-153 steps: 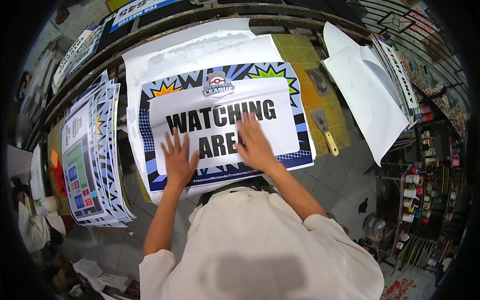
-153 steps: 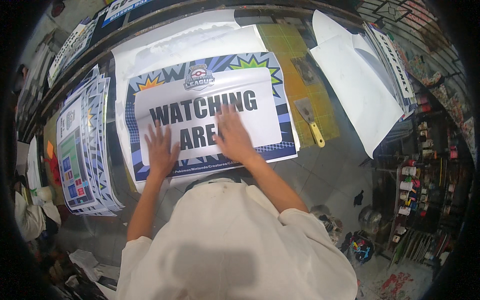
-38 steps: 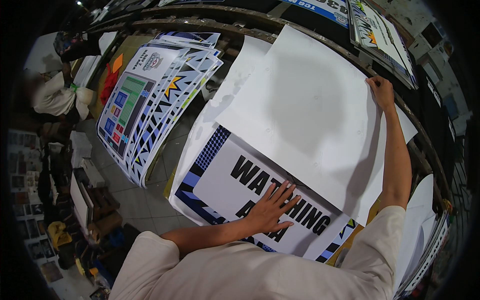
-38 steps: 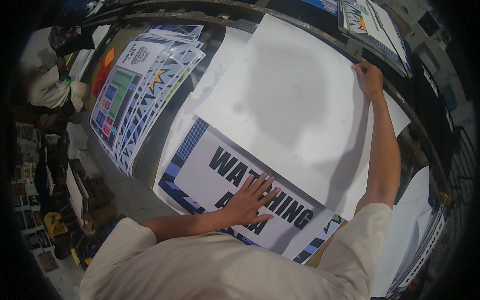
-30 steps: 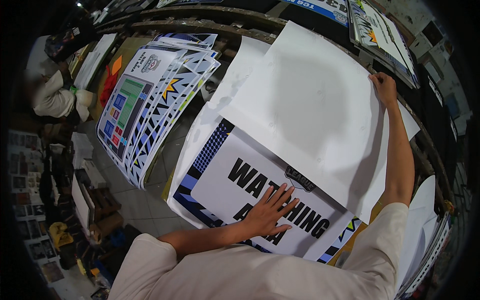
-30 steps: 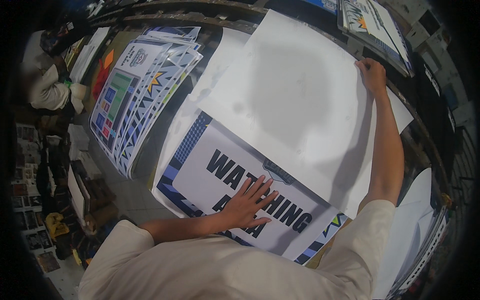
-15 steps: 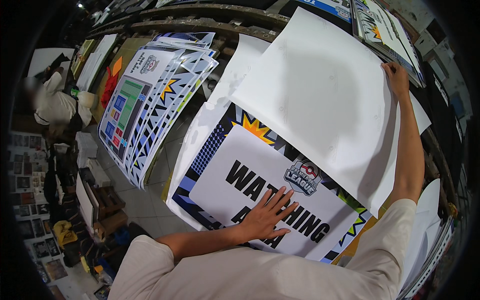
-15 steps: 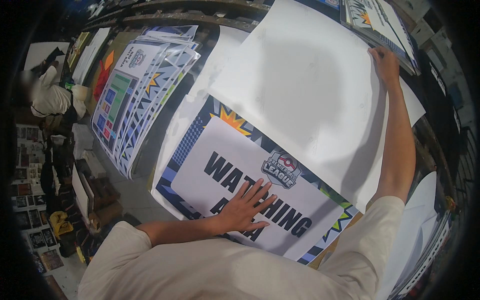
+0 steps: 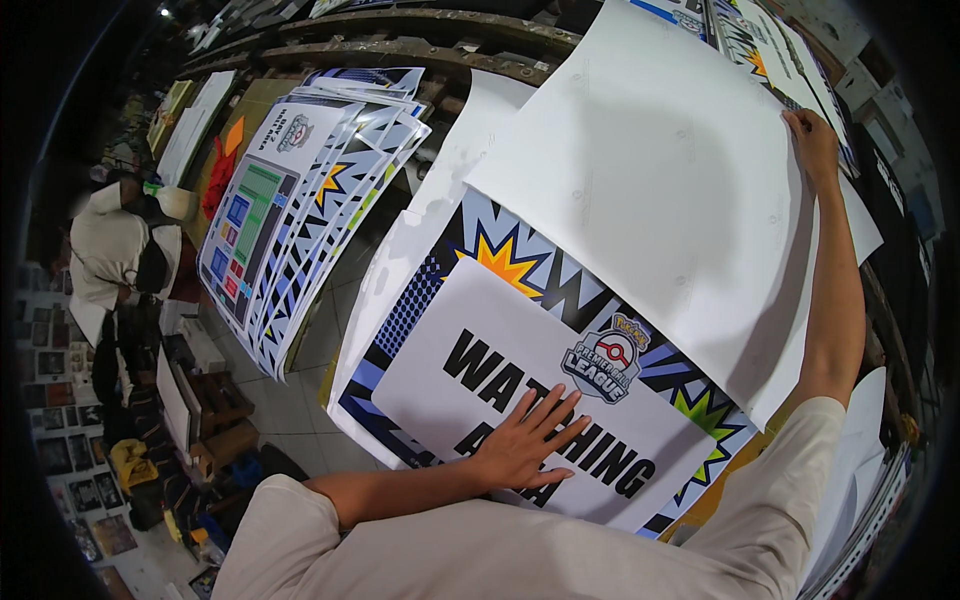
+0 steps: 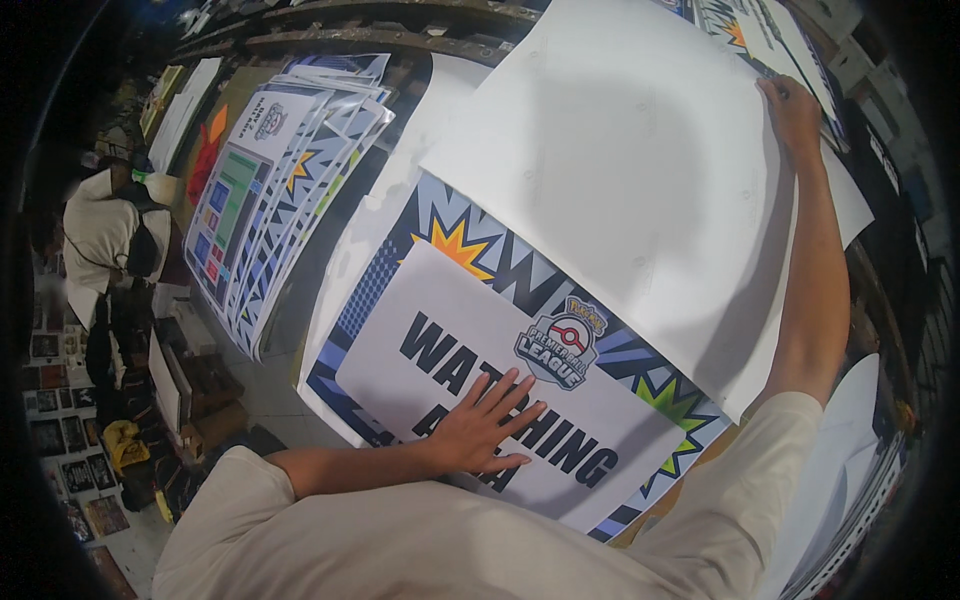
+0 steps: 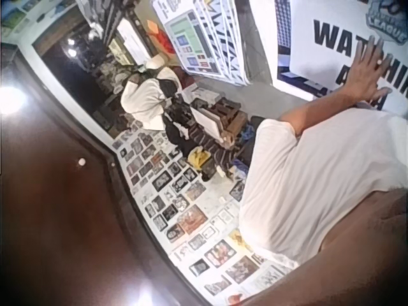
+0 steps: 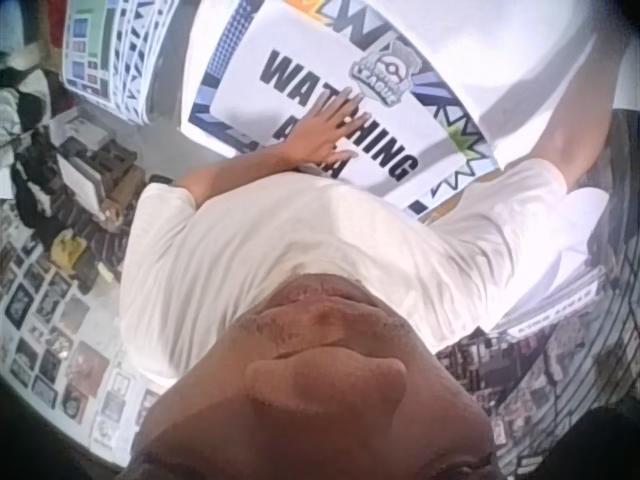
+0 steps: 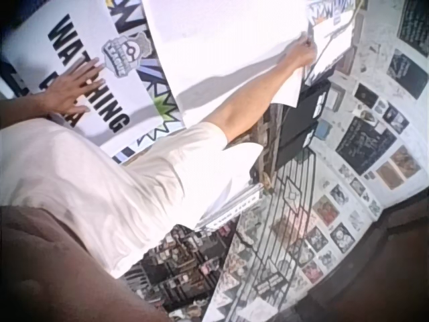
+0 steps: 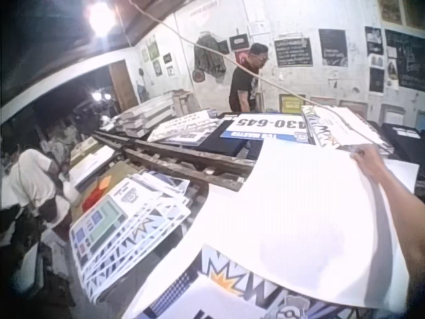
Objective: The person applies a printed sign to a flat surface using a squeegee tool. They align the sign, smooth it down to remove air bubbles, and peel back the backing paper to adhere it securely.
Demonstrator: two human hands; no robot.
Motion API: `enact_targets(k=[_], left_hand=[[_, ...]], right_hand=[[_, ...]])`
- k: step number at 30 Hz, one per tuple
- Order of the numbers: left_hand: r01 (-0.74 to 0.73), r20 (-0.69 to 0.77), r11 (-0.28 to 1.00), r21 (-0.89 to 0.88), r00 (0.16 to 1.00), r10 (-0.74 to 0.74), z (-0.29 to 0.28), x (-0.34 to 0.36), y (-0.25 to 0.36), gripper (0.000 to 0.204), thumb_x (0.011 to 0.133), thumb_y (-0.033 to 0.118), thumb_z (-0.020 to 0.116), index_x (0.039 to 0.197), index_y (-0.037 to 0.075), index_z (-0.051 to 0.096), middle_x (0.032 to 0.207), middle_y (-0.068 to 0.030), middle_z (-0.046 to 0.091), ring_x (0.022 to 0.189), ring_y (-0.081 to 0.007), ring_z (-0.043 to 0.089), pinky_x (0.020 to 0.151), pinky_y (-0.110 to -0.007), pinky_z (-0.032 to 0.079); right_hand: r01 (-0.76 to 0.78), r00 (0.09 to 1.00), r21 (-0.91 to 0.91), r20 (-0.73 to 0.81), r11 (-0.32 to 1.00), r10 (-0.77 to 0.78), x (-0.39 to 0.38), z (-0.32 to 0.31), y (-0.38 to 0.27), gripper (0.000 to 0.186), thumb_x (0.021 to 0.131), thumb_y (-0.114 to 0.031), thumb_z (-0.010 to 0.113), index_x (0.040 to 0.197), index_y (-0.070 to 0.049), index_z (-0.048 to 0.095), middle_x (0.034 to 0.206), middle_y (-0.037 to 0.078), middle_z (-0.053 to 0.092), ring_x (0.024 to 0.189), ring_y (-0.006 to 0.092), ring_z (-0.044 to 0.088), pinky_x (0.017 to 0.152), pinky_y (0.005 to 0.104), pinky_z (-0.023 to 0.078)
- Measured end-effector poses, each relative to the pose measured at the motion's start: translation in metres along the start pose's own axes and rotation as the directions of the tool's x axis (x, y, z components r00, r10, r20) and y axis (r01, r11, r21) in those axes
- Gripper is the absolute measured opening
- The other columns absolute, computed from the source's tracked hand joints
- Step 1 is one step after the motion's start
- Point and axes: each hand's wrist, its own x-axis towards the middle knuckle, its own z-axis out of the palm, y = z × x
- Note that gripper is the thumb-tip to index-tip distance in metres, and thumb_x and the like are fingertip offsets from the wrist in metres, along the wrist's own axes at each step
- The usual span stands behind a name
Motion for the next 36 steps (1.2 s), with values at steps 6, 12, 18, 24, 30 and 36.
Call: enact_targets(k=[6,12,18,24,30,36], left_hand=[[-0.001,-0.037,1.000,0.006,0.999,0.001,-0.003,0.002,0.001,0.082,0.096,0.068,0.046,0.159,0.017,0.036,0.164,-0.0229,0.027,0.152,-0.0439,0.023,0.117,-0.061,0.024],[0.010,-0.045,1.000,0.007,0.999,-0.010,-0.003,0.001,0.002,0.082,0.094,0.068,0.050,0.158,0.017,0.038,0.164,-0.0226,0.028,0.151,-0.0433,0.024,0.117,-0.061,0.024],[-0.006,-0.056,1.000,0.030,0.998,0.008,-0.002,-0.001,0.002,0.084,0.093,0.066,0.054,0.157,0.014,0.038,0.163,-0.0240,0.026,0.153,-0.0434,0.020,0.118,-0.062,0.022],[-0.039,-0.112,0.998,0.057,0.993,0.045,-0.006,-0.005,0.005,0.084,0.094,0.064,0.054,0.157,0.011,0.038,0.162,-0.0273,0.026,0.152,-0.0459,0.019,0.119,-0.063,0.018],[-0.086,-0.227,0.990,0.113,0.968,0.110,0.000,-0.009,0.003,0.085,0.094,0.064,0.053,0.156,0.008,0.038,0.162,-0.0279,0.026,0.152,-0.0455,0.019,0.120,-0.063,0.016],[-0.126,-0.295,0.986,0.108,0.943,0.153,0.010,-0.006,0.005,0.085,0.093,0.062,0.056,0.154,0.006,0.040,0.161,-0.0286,0.027,0.153,-0.0458,0.018,0.122,-0.061,0.013]], right_hand=[[-0.034,0.993,0.026,-0.109,0.999,0.037,0.015,-0.008,0.038,0.044,0.095,-0.046,0.067,0.112,-0.006,0.075,0.109,0.017,0.075,0.104,0.0340,0.071,0.093,0.0410,0.052],[-0.115,0.957,-0.012,-0.268,0.993,0.108,0.026,-0.057,0.067,0.048,0.094,-0.053,0.064,0.116,-0.012,0.076,0.111,0.016,0.075,0.108,0.0349,0.069,0.095,0.0411,0.051],[-0.101,0.921,-0.070,-0.383,0.992,0.067,0.039,-0.165,0.078,0.057,0.091,-0.064,0.063,0.121,-0.017,0.075,0.125,0.011,0.071,0.114,0.0306,0.067,0.099,0.0408,0.050],[0.025,0.848,-0.175,-0.517,0.984,-0.114,0.015,-0.300,0.054,0.045,0.093,-0.054,0.068,0.114,-0.015,0.076,0.119,0.007,0.074,0.107,0.0266,0.071,0.092,0.0354,0.052],[-0.049,0.813,-0.375,-0.554,0.926,-0.181,-0.088,-0.437,-0.003,0.036,0.097,-0.042,0.067,0.107,-0.009,0.077,0.102,0.007,0.072,0.090,0.0246,0.070,0.084,0.0358,0.053],[-0.146,0.759,-0.590,-0.582,0.794,-0.293,-0.251,-0.557,-0.032,0.032,0.100,-0.035,0.064,0.109,-0.006,0.074,0.106,0.009,0.071,0.079,0.0232,0.066,0.076,0.0336,0.052]])
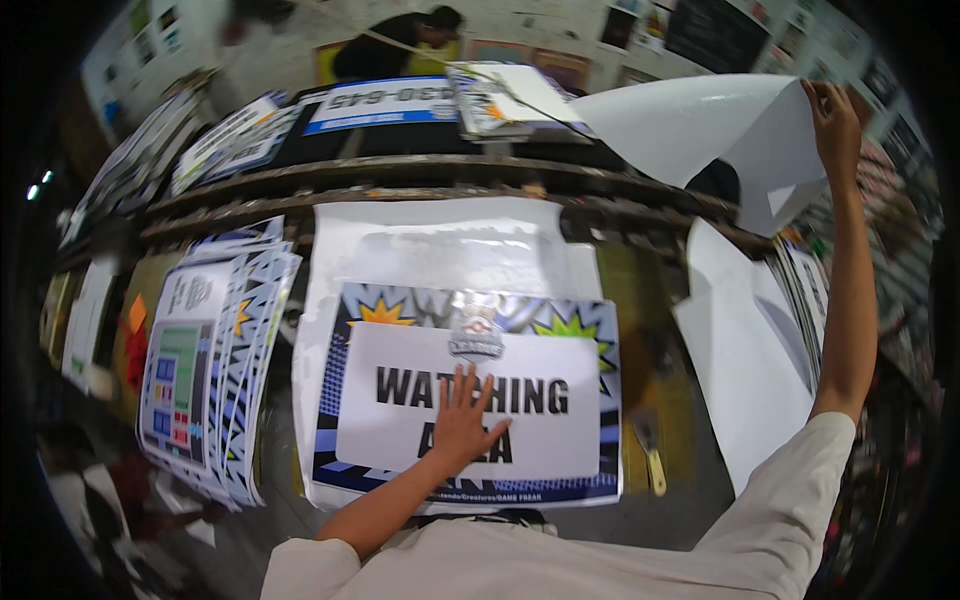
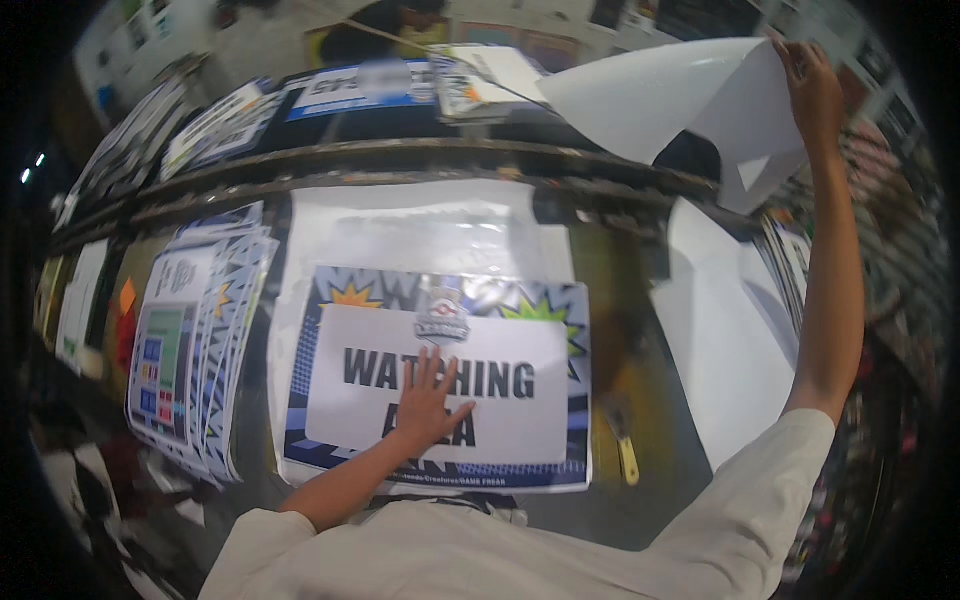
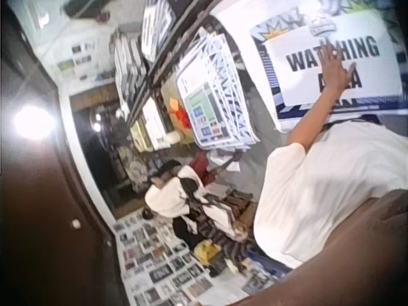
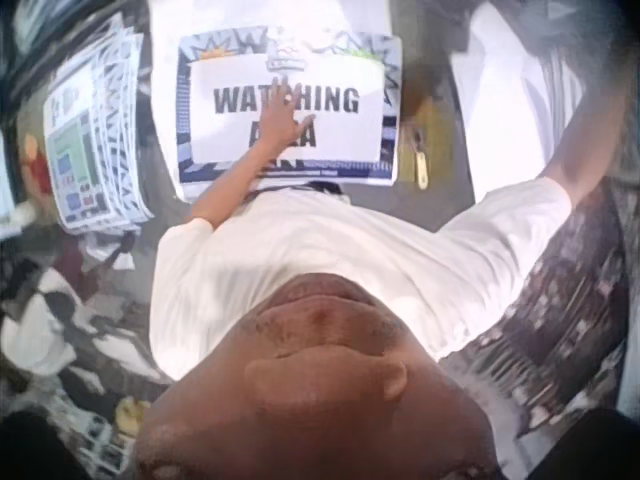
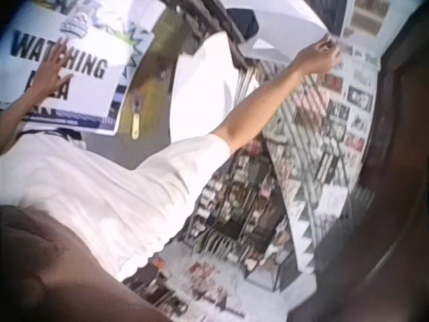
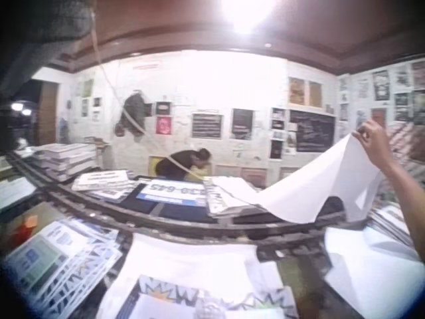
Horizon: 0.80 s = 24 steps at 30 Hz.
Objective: The person applies a printed sign to a flat surface using a squeegee tool. They align the sign, smooth it down to remove air bubbles, and peel back the backing paper to adhere it securely.
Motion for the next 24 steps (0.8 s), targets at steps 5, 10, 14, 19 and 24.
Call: enact_targets(k=[5,10,14,19,24], left_hand=[[0.008,-0.003,0.999,0.048,1.000,-0.008,0.005,-0.007,-0.003,0.085,0.093,0.060,0.057,0.155,0.004,0.039,0.163,-0.0289,0.023,0.153,-0.0459,0.015,0.123,-0.060,0.007],[-0.015,-0.016,0.998,0.064,1.000,0.016,0.005,-0.004,0.007,0.082,0.092,0.057,0.060,0.151,0.002,0.045,0.163,-0.0288,0.025,0.153,-0.0457,0.014,0.123,-0.061,0.009],[-0.023,0.020,0.997,0.071,1.000,0.021,0.006,-0.001,0.012,0.084,0.091,0.055,0.063,0.153,0.002,0.042,0.163,-0.0290,0.024,0.153,-0.0462,0.014,0.123,-0.060,0.008],[-0.005,0.042,0.995,0.101,0.999,0.001,-0.001,-0.002,0.010,0.085,0.090,0.051,0.066,0.154,0.003,0.039,0.164,-0.0268,0.023,0.153,-0.0462,0.015,0.122,-0.062,0.010],[0.003,0.080,0.993,0.117,0.997,-0.013,-0.004,0.003,0.017,0.085,0.090,0.050,0.067,0.155,0.002,0.038,0.165,-0.0274,0.021,0.153,-0.0462,0.015,0.122,-0.061,0.011]], right_hand=[[-0.021,1.000,-0.202,0.012,0.979,0.024,-0.053,-0.119,0.053,0.032,0.104,-0.041,0.056,0.119,-0.015,0.067,0.104,0.010,0.073,0.091,0.0299,0.071,0.078,0.0388,0.054],[-0.092,0.964,-0.373,0.200,0.923,0.177,-0.101,-0.196,0.124,0.029,0.105,-0.037,0.054,0.118,-0.013,0.065,0.106,0.012,0.074,0.096,0.0329,0.071,0.077,0.0416,0.054],[-0.160,0.889,-0.470,0.315,0.868,0.334,-0.156,-0.199,0.201,0.027,0.104,-0.033,0.053,0.116,-0.011,0.063,0.098,0.017,0.073,0.092,0.0404,0.070,0.076,0.0460,0.053],[-0.240,0.806,-0.425,0.414,0.873,0.423,-0.193,-0.185,0.250,0.024,0.101,-0.029,0.058,0.112,-0.009,0.065,0.093,0.023,0.070,0.091,0.0440,0.067,0.078,0.0505,0.051],[-0.201,0.709,-0.308,0.609,0.930,0.355,-0.209,-0.178,0.246,0.022,0.097,-0.025,0.066,0.105,-0.004,0.066,0.094,0.022,0.070,0.091,0.0398,0.066,0.081,0.0464,0.049]])
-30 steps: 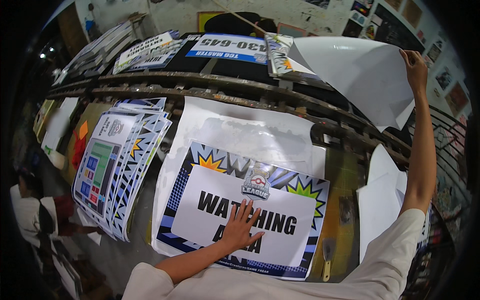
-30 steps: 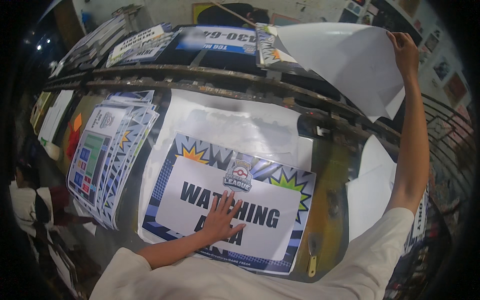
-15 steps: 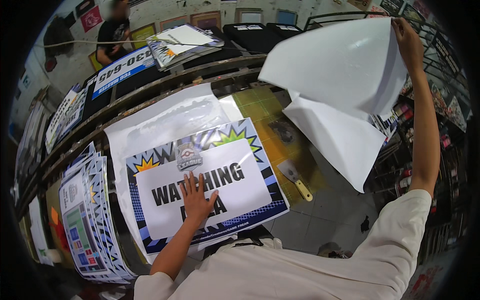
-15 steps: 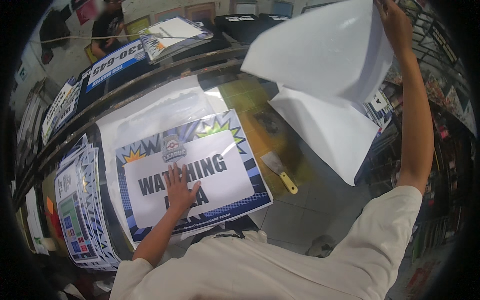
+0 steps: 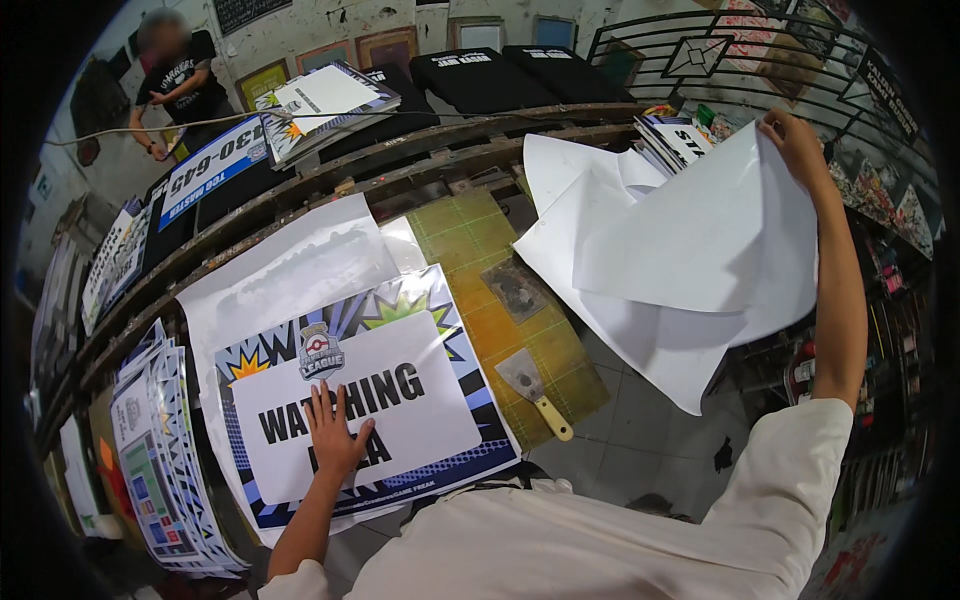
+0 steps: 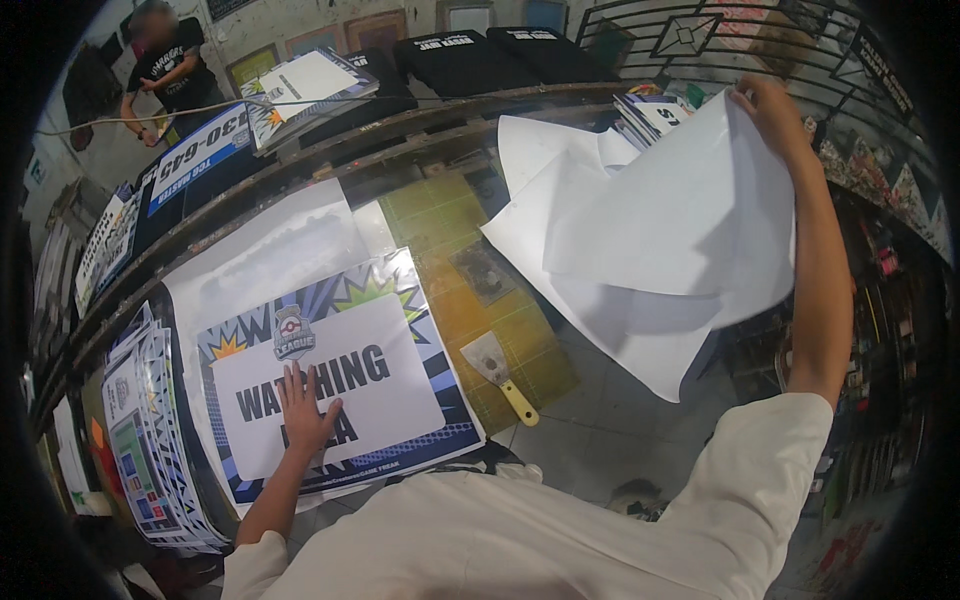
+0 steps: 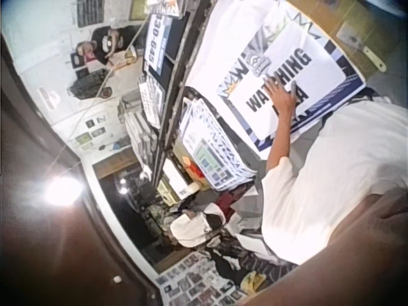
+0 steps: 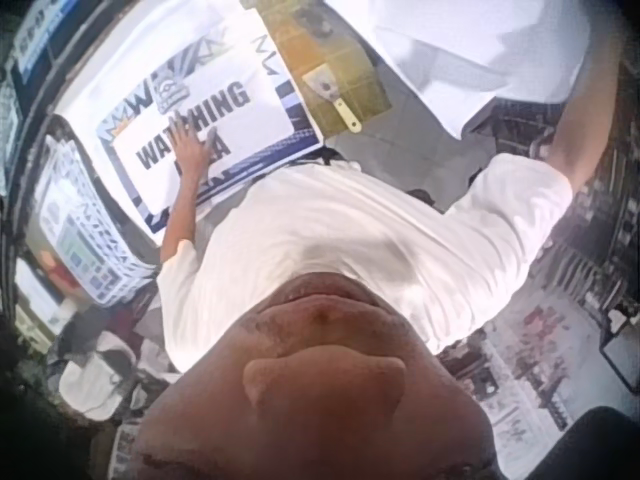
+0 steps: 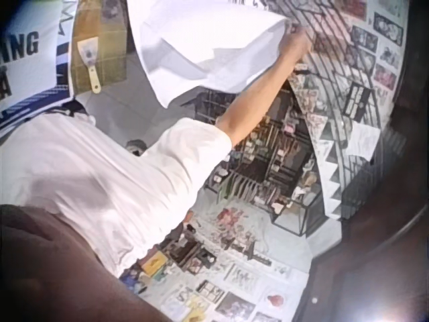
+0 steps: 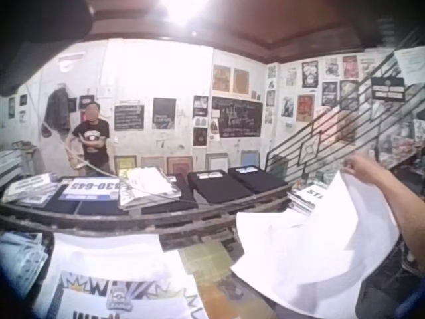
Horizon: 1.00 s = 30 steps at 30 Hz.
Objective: The person applies a printed sign to a flat surface using a squeegee tool. They align the sign, smooth it down to remove air bubbles, and peel back the backing paper to adhere it securely.
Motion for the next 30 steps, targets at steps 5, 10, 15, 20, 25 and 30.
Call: enact_targets(k=[5,10,15,20,25,30], left_hand=[[0.014,0.011,1.000,0.019,1.000,-0.014,-0.001,0.001,0.001,0.085,0.090,0.048,0.067,0.155,0.002,0.037,0.165,-0.0271,0.021,0.154,-0.0456,0.015,0.122,-0.060,0.010],[0.019,0.026,0.999,0.039,0.999,-0.020,0.001,-0.001,0.002,0.085,0.091,0.049,0.065,0.156,0.003,0.036,0.165,-0.0266,0.020,0.154,-0.0452,0.015,0.123,-0.060,0.010],[0.026,0.036,0.999,0.025,0.999,-0.027,0.001,0.001,0.003,0.084,0.092,0.051,0.064,0.156,0.003,0.037,0.166,-0.0259,0.020,0.154,-0.0454,0.014,0.122,-0.061,0.010],[0.019,0.038,0.999,0.035,0.999,-0.020,0.005,0.002,0.001,0.085,0.091,0.053,0.063,0.156,0.004,0.036,0.166,-0.0259,0.019,0.154,-0.0453,0.014,0.122,-0.061,0.010],[0.047,0.060,0.998,0.037,0.997,-0.050,0.000,0.003,0.006,0.085,0.092,0.054,0.062,0.156,0.004,0.036,0.166,-0.0263,0.020,0.154,-0.0455,0.014,0.122,-0.060,0.010],[0.069,0.117,0.996,0.063,0.990,-0.076,-0.005,0.003,0.007,0.088,0.091,0.053,0.063,0.158,0.004,0.032,0.166,-0.0259,0.017,0.155,-0.0449,0.011,0.123,-0.059,0.009]], right_hand=[[-0.029,0.979,0.121,0.201,0.992,0.004,0.003,-0.011,-0.031,0.025,0.095,-0.023,0.070,0.101,0.000,0.065,0.086,0.018,0.065,0.081,0.0288,0.062,0.078,0.0395,0.048],[0.036,0.991,0.279,0.111,0.960,-0.070,0.010,0.006,0.011,0.026,0.095,-0.024,0.070,0.096,0.001,0.064,0.083,0.011,0.064,0.078,0.0193,0.056,0.075,0.0356,0.047],[-0.165,0.963,0.386,0.263,0.908,0.063,0.020,-0.015,0.059,0.024,0.098,-0.026,0.069,0.091,-0.002,0.066,0.083,0.001,0.063,0.078,0.0089,0.055,0.070,0.0270,0.046],[-0.222,0.952,0.491,0.295,0.842,0.079,0.017,0.023,0.137,0.025,0.099,-0.028,0.068,0.090,-0.004,0.068,0.081,0.003,0.066,0.071,0.0080,0.057,0.063,0.0257,0.046],[-0.036,0.989,0.250,0.149,0.968,-0.002,-0.037,0.137,0.158,0.022,0.094,-0.020,0.070,0.098,0.001,0.065,0.080,0.018,0.066,0.075,0.0245,0.062,0.070,0.0390,0.047],[-0.111,0.956,-0.010,0.271,0.994,0.110,-0.091,0.200,0.138,0.035,0.097,-0.034,0.066,0.121,-0.010,0.060,0.086,0.026,0.069,0.085,0.0470,0.067,0.075,0.0531,0.051]])
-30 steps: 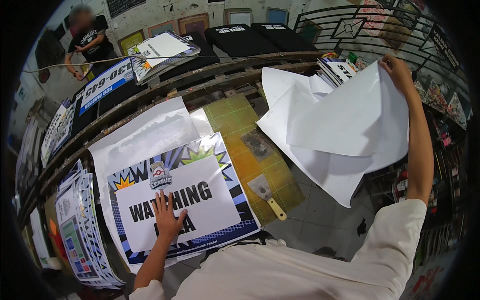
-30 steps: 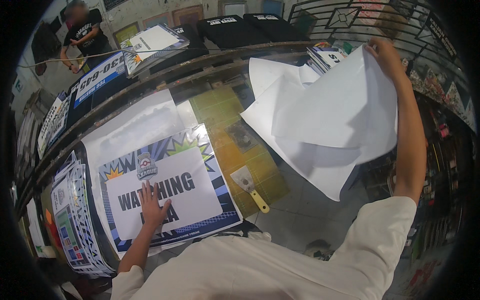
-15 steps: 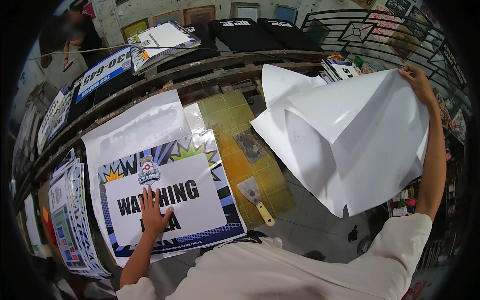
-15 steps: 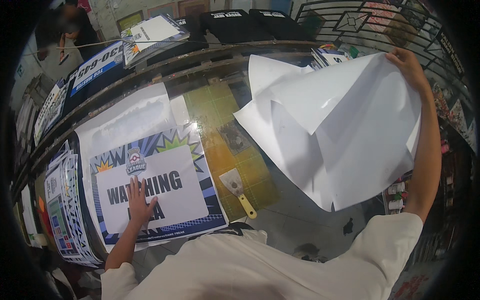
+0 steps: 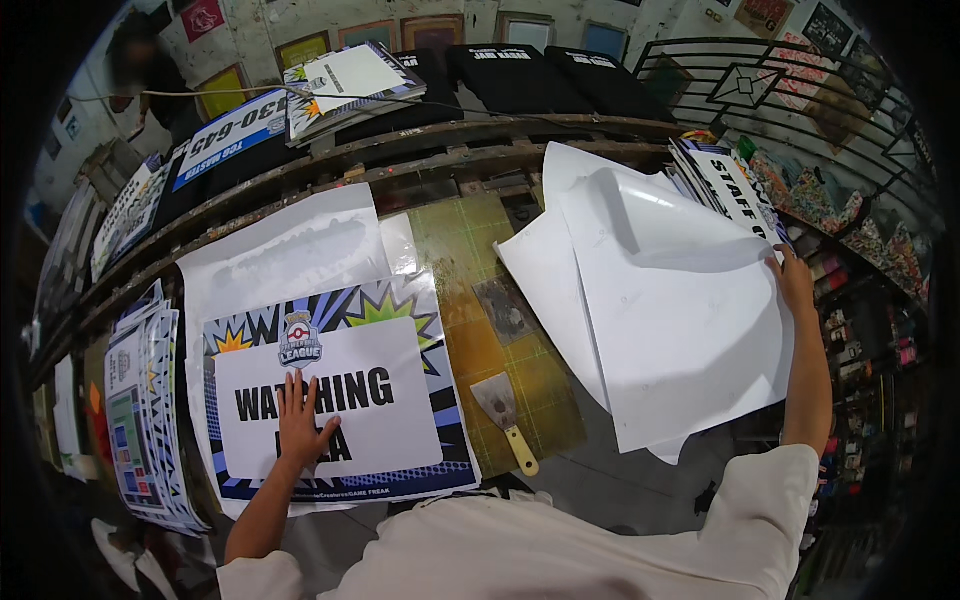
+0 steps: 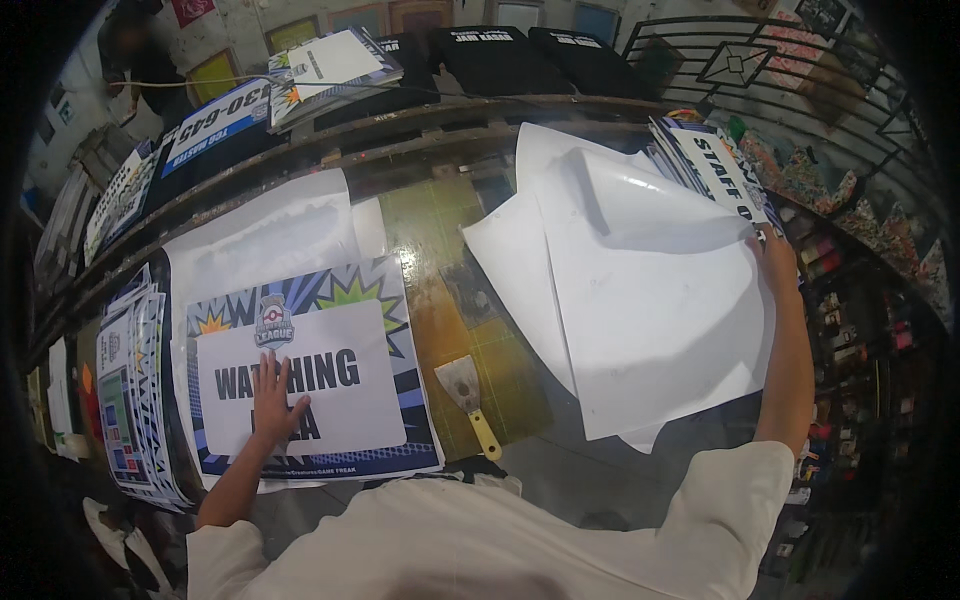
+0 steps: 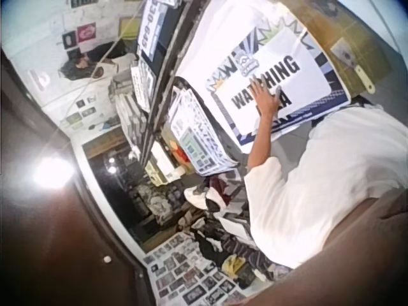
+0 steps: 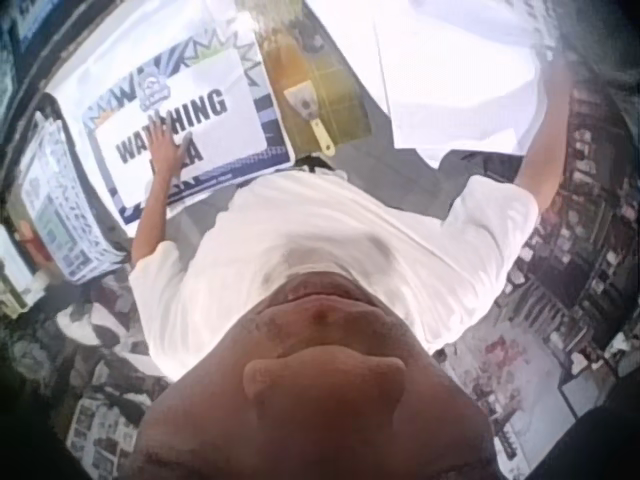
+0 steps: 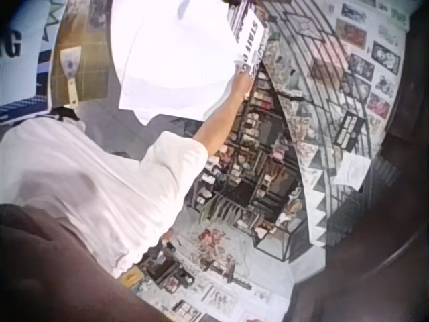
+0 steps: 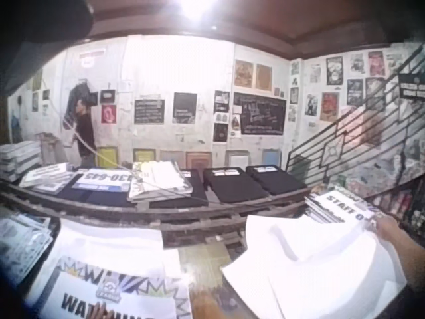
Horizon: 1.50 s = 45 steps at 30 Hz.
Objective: The person applies a printed sign to a flat surface using a squeegee tool. They align the sign, smooth it down to remove air bubbles, and peel back the backing paper to adhere it securely.
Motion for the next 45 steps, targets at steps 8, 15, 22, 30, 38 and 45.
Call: enact_targets(k=[8,15,22,30,38,45], left_hand=[[0.013,0.031,1.000,0.023,0.999,-0.013,0.003,0.002,0.002,0.092,0.088,0.047,0.067,0.159,0.004,0.029,0.167,-0.0260,0.013,0.155,-0.0453,0.009,0.123,-0.059,0.006],[-0.020,0.014,0.999,0.034,1.000,0.019,0.005,-0.001,0.000,0.091,0.090,0.047,0.066,0.159,0.003,0.027,0.167,-0.0268,0.013,0.154,-0.0476,0.011,0.123,-0.059,0.009],[-0.010,0.019,0.998,0.056,1.000,0.009,0.007,0.002,-0.007,0.088,0.093,0.055,0.060,0.160,0.007,0.027,0.167,-0.0245,0.014,0.155,-0.0432,0.011,0.124,-0.056,0.010],[-0.014,-0.028,0.998,0.060,0.999,0.016,0.004,0.000,-0.002,0.088,0.094,0.062,0.055,0.160,0.010,0.030,0.167,-0.0232,0.018,0.155,-0.0413,0.011,0.124,-0.057,0.009],[-0.003,-0.054,1.000,0.017,0.999,0.004,0.005,-0.002,-0.008,0.087,0.092,0.063,0.058,0.159,0.012,0.035,0.166,-0.0226,0.020,0.155,-0.0401,0.014,0.124,-0.056,0.012],[-0.028,-0.286,0.983,-0.181,0.958,-0.026,0.009,0.008,-0.010,0.066,0.090,0.045,0.071,0.139,0.003,0.059,0.156,-0.0258,0.039,0.147,-0.0447,0.031,0.121,-0.059,0.021]], right_hand=[[0.020,0.999,-0.030,-0.030,0.999,-0.021,-0.027,0.095,0.014,0.034,0.098,-0.041,0.063,0.110,-0.010,0.054,0.073,0.018,0.069,0.072,0.0434,0.069,0.068,0.0532,0.052],[-0.030,0.999,-0.335,-0.052,0.942,0.014,-0.007,0.150,-0.028,0.035,0.099,-0.029,0.062,0.121,-0.003,0.058,0.136,0.023,0.057,0.122,0.0371,0.059,0.095,0.0508,0.049],[0.202,0.974,0.117,0.078,0.972,-0.212,-0.096,0.205,-0.208,0.069,0.104,-0.046,0.049,0.158,-0.005,0.032,0.163,0.027,0.024,0.153,0.0425,0.017,0.122,0.0566,0.019],[0.151,0.925,0.169,0.322,0.974,-0.199,-0.091,0.214,-0.226,0.073,0.105,-0.047,0.045,0.161,-0.006,0.024,0.167,0.025,0.015,0.155,0.0438,0.007,0.124,0.0594,0.007],[-0.013,0.928,0.585,0.309,0.811,-0.207,-0.181,0.068,-0.368,0.049,0.093,-0.041,0.070,0.115,0.003,0.063,0.102,0.023,0.069,0.088,0.0369,0.071,0.077,0.0462,0.056],[0.084,0.884,0.464,0.374,0.882,-0.281,-0.337,0.062,-0.438,0.065,0.086,-0.039,0.078,0.132,-0.003,0.049,0.117,0.025,0.063,0.099,0.0450,0.067,0.078,0.0556,0.053]])
